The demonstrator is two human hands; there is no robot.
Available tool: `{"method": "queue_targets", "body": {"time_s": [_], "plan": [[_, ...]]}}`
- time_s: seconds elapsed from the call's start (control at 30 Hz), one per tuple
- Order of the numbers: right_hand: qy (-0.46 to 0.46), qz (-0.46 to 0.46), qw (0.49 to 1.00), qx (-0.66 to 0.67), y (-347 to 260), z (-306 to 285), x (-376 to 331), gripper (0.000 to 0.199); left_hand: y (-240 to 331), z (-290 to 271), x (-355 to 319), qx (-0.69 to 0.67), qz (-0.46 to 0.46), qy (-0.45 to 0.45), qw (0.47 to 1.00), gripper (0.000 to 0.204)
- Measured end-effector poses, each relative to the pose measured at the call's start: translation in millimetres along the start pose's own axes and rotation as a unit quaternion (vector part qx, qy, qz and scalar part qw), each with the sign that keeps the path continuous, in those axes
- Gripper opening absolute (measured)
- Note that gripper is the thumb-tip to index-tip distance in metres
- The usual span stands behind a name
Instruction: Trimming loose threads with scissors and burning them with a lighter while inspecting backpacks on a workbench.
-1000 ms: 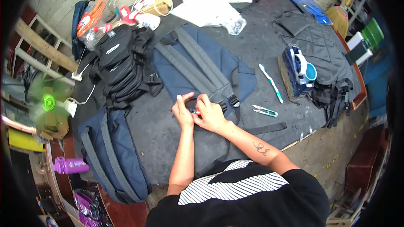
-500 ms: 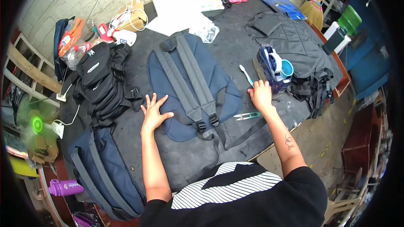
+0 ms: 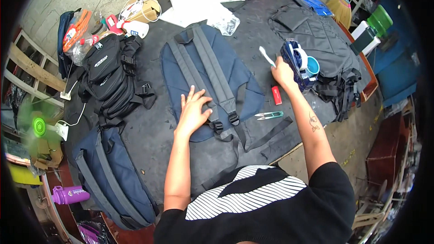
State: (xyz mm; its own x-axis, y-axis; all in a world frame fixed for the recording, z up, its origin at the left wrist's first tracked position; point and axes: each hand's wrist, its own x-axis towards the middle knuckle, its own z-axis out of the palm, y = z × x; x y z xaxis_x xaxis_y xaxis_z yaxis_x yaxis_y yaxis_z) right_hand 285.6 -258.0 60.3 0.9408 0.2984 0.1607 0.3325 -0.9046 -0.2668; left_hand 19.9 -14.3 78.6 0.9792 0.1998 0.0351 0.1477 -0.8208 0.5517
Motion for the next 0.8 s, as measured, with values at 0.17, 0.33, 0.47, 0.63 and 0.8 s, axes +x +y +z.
{"method": "queue_targets", "body": {"time_s": [0.17, 0.33, 0.47, 0.63, 0.8], "plan": [[0.097, -0.063, 0.955, 0.272, -32, -35, -15, 0.016, -10, 8, 3, -0.122, 0.037, 0.069, 0.989, 0.029], [-0.219, -0.055, 0.765, 0.603, -99, -50, -103, 0.018, -17, 20, 7, 0.009, 0.013, 0.067, 0.998, 0.021], [-0.259, -0.156, 0.856, 0.419, -96, 4, -155, 0.017, -17, 13, 21, 0.035, 0.006, 0.058, 0.998, 0.017], [-0.066, -0.146, 0.976, 0.145, -89, -29, -139, 0.023, -42, 5, 12, -0.005, -0.025, 0.000, 1.000, 0.060], [-0.128, -0.254, 0.959, 0.019, -113, -17, -164, 0.035, -43, 16, 21, 0.029, -0.023, -0.029, 0.999, 0.068]]}}
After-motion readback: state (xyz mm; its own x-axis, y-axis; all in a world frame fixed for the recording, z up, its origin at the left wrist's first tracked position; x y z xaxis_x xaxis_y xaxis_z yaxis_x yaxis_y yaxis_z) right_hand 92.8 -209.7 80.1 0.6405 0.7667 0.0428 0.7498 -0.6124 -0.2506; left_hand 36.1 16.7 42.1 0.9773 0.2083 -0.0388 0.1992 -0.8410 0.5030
